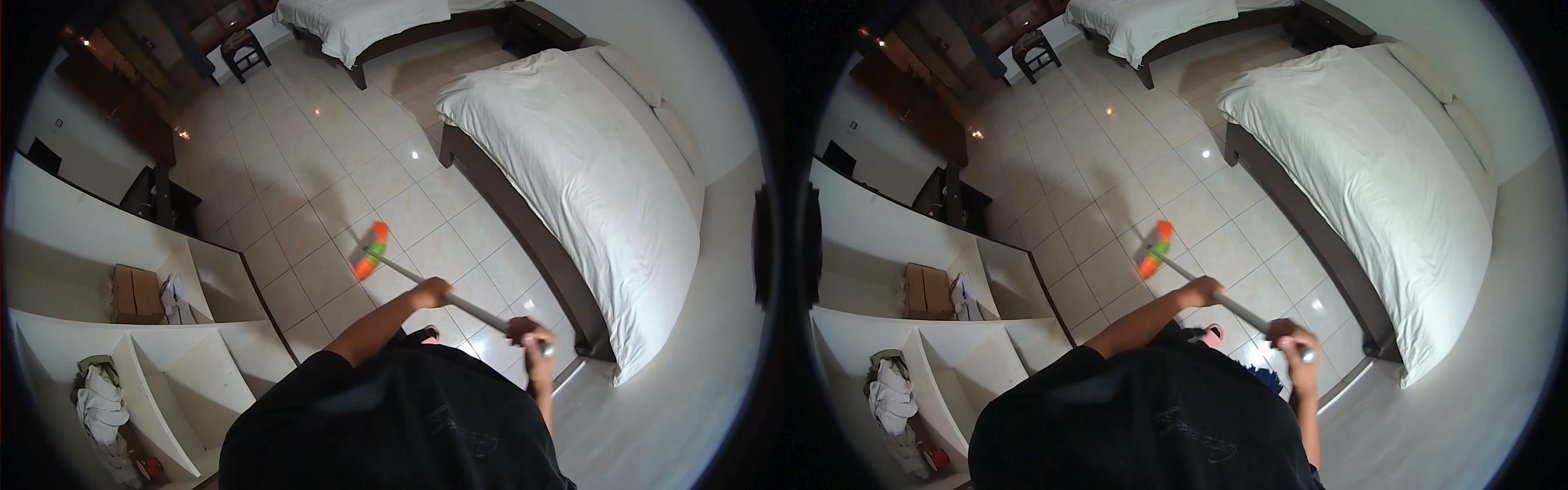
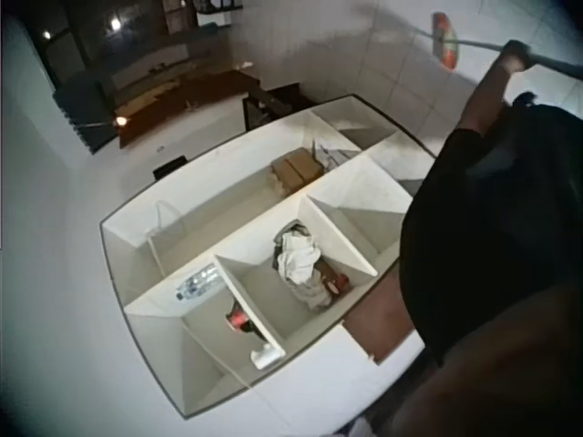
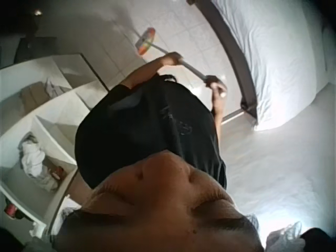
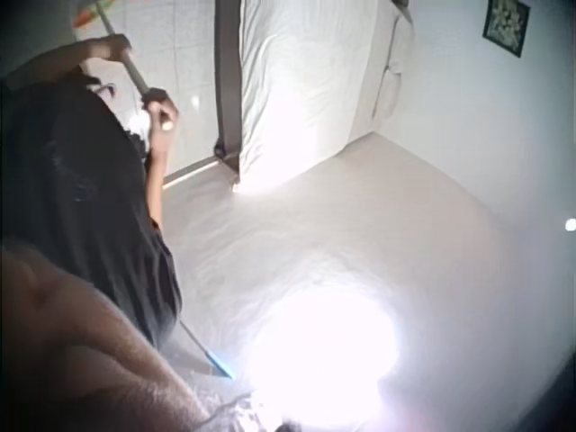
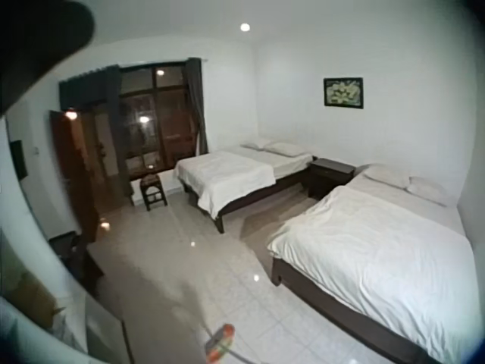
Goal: The person sweeps the tiled floor of a bedroom using a broom. They systematically clean the area around two beds, a nightstand, and a shelving unit, moving the broom back and forth to gather debris.
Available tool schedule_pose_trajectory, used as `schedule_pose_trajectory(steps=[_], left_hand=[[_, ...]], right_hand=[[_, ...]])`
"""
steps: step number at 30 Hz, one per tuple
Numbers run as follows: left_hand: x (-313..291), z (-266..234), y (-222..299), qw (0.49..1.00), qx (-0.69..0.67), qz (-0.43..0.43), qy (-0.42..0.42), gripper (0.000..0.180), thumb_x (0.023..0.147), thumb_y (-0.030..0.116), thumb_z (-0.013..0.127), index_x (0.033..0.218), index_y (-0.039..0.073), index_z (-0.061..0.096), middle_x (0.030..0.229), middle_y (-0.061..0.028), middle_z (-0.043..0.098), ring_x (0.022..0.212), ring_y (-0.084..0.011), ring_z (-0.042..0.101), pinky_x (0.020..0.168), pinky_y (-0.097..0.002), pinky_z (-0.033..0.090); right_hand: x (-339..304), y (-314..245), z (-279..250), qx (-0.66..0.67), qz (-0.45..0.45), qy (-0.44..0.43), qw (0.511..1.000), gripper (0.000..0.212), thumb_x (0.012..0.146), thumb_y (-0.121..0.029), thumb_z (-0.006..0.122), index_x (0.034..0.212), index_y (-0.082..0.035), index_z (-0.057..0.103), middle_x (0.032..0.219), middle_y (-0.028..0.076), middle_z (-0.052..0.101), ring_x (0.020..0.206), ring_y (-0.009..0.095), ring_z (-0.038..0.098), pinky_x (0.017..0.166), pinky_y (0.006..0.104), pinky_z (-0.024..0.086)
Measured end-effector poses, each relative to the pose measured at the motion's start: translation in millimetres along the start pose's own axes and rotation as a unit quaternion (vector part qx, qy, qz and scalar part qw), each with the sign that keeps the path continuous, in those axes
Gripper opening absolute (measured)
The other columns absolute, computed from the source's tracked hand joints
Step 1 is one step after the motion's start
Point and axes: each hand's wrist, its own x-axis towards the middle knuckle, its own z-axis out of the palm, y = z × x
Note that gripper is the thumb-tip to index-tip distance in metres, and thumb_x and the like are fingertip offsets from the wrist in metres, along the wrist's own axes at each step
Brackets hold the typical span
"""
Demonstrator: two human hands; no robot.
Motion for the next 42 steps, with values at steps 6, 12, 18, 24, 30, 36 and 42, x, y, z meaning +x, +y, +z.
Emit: schedule_pose_trajectory(steps=[6,12,18,24,30,36,42], left_hand=[[-19.0,-48.0,-20.3,0.999,0.026,-0.035,0.023,0.016,0.064,0.024,0.061,0.067,0.008,0.059,0.072,-0.0134,0.059,0.075,-0.0332,0.058,0.066,-0.0418,0.046],[53.1,-87.5,72.7,0.954,-0.139,0.256,0.069,0.027,0.067,0.029,0.063,0.061,0.004,0.054,0.061,-0.0145,0.055,0.062,-0.0336,0.055,0.055,-0.0407,0.041],[114.9,-138.5,116.6,0.891,-0.233,0.357,-0.155,0.025,0.07,0.027,0.063,0.067,0.003,0.056,0.059,-0.0155,0.053,0.058,-0.0283,0.055,0.055,-0.0375,0.041],[176.6,-124.0,-33.5,0.919,-0.261,0.295,0.031,0.02,0.068,0.013,0.067,0.066,0.004,0.05,0.062,-0.0111,0.054,0.059,-0.0214,0.055,0.054,-0.0338,0.041],[150.0,-189.4,-102.9,0.944,-0.2,0.237,0.116,0.033,0.071,0.022,0.068,0.056,0.005,0.044,0.054,-0.0101,0.047,0.05,-0.0258,0.047,0.049,-0.0353,0.038],[126.6,-249.7,-187.8,0.98,-0.165,0.103,-0.035,0.036,0.065,0.037,0.068,0.067,0.002,0.058,0.062,-0.0138,0.056,0.062,-0.0269,0.056,0.058,-0.037,0.042],[116.0,-222.5,-254.5,0.966,-0.078,-0.036,0.245,0.03,0.061,0.032,0.071,0.07,0.006,0.058,0.07,-0.0106,0.06,0.07,-0.0293,0.058,0.064,-0.0397,0.045]], right_hand=[[15.8,14.5,11.9,0.013,0.009,-0.002,1.0,0.03,0.082,-0.025,0.057,0.067,0.001,0.052,0.073,0.015,0.057,0.065,0.021,0.054,0.061,0.0325,0.044],[68.4,-121.3,-20.9,-0.052,-0.249,-0.072,0.964,0.034,0.081,-0.029,0.056,0.058,-0.005,0.051,0.056,0.01,0.055,0.045,0.017,0.05,0.051,0.0279,0.041],[133.1,-180.3,54.6,-0.201,-0.329,-0.179,0.905,0.034,0.066,-0.026,0.07,0.05,-0.007,0.047,0.049,0.005,0.049,0.046,0.02,0.051,0.049,0.0301,0.041],[239.3,-105.5,140.8,-0.352,-0.113,-0.293,0.882,0.022,0.066,-0.013,0.07,0.059,-0.002,0.052,0.058,0.008,0.049,0.06,0.026,0.051,0.063,0.0354,0.041],[288.5,-105.5,151.5,-0.199,-0.18,-0.28,0.922,0.035,0.07,-0.026,0.069,0.053,-0.001,0.051,0.053,0.008,0.05,0.055,0.024,0.054,0.059,0.0345,0.044],[315.7,-34.0,166.0,-0.009,-0.057,-0.035,0.998,0.04,0.082,-0.033,0.057,0.071,0.006,0.055,0.069,0.014,0.056,0.056,0.019,0.051,0.053,0.0284,0.04],[351.6,43.3,188.1,0.094,-0.068,0.095,0.989,0.035,0.09,-0.027,0.046,0.065,-0.003,0.045,0.06,0.009,0.047,0.061,0.019,0.048,0.071,0.0344,0.042]])
